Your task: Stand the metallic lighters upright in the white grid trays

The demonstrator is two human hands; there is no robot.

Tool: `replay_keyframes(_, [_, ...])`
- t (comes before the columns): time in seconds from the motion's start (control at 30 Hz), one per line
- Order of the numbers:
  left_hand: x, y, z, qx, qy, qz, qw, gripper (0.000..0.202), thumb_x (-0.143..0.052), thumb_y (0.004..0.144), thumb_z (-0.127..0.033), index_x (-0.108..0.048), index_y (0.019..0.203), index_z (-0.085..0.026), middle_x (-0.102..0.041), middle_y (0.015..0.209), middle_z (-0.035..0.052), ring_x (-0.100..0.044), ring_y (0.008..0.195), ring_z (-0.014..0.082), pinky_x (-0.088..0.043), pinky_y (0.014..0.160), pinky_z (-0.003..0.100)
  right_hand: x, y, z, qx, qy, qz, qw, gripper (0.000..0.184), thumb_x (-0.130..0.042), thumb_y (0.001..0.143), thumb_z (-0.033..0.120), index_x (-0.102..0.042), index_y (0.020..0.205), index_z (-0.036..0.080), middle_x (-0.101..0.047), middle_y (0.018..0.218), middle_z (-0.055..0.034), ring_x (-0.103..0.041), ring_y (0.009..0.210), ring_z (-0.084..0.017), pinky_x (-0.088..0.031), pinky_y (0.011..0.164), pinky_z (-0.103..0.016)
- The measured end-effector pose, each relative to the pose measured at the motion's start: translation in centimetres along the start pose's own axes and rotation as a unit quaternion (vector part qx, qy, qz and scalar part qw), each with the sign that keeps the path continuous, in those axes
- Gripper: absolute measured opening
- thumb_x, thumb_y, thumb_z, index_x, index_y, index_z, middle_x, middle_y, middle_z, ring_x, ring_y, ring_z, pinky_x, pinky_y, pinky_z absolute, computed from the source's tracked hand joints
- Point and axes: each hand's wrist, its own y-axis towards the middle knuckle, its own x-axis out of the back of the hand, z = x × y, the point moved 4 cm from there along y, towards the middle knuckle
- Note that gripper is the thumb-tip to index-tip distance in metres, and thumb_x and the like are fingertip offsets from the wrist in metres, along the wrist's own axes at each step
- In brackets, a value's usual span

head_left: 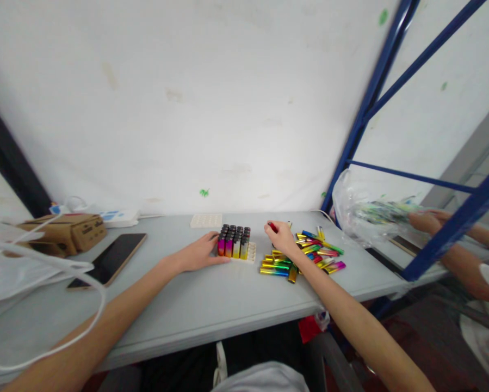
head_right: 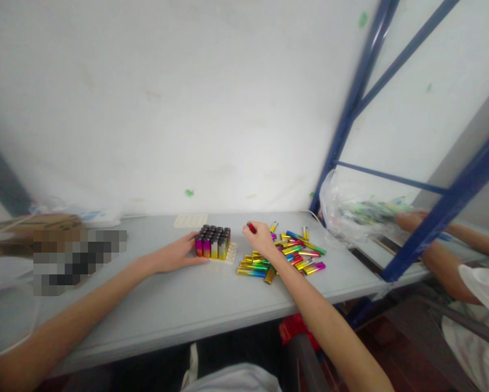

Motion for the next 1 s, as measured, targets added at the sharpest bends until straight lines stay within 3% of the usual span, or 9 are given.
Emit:
replay_keyframes(0.37, [0.11,-0.05,-0.15,-0.003,0.007,-0.006,1.000,0.066,-0.063,0.093,-0.074,-0.067,0.132,-0.021,-0.059,0.150,0.0137,-0.056,0.139,0.0354,-0.039,0.126,0.045,-0.32,-0.19,0.22,0.014,-0.043,0.004,0.999,0.028,-0.050,0.086,0.033,-0.041,0.061,0.024,-0.042,0.056,0.0037,-0.041,0.060,-0.015,-0.027,0.060,-0.028])
replay_keyframes(0.57, [0.11,-0.02,-0.28,-0.006,0.007,-0.005,1.000,0.066,-0.063,0.093,-0.075,-0.067,0.131,-0.021,-0.059,0.148,0.0141,-0.056,0.139,0.0361,-0.039,0.126,0.046,-0.14,-0.30,0.78,0.032,-0.064,-0.011,0.997,0.039,-0.051,0.093,0.043,-0.038,0.062,0.024,-0.041,0.056,0.0042,-0.039,0.059,-0.015,-0.028,0.062,-0.030])
replay_keyframes(0.8, [0.11,-0.14,-0.29,0.002,0.005,0.001,1.000,0.065,-0.063,0.095,-0.072,-0.066,0.133,-0.019,-0.056,0.152,0.0156,-0.056,0.140,0.0360,-0.039,0.126,0.046,-0.09,-0.35,0.41,0.026,-0.059,-0.011,0.998,0.031,-0.047,0.091,0.037,-0.039,0.063,0.024,-0.042,0.057,0.0034,-0.042,0.059,-0.015,-0.029,0.061,-0.030])
replay_keyframes(1.0, [0.17,-0.11,-0.46,0.009,0.007,0.006,1.000,0.070,-0.063,0.094,-0.073,-0.063,0.137,-0.018,-0.054,0.154,0.0165,-0.052,0.144,0.0359,-0.036,0.128,0.047,-0.72,-0.45,0.09,0.035,-0.065,0.009,0.997,0.037,-0.048,0.105,0.051,-0.054,0.081,0.023,-0.057,0.068,0.0011,-0.052,0.066,-0.018,-0.040,0.068,-0.030])
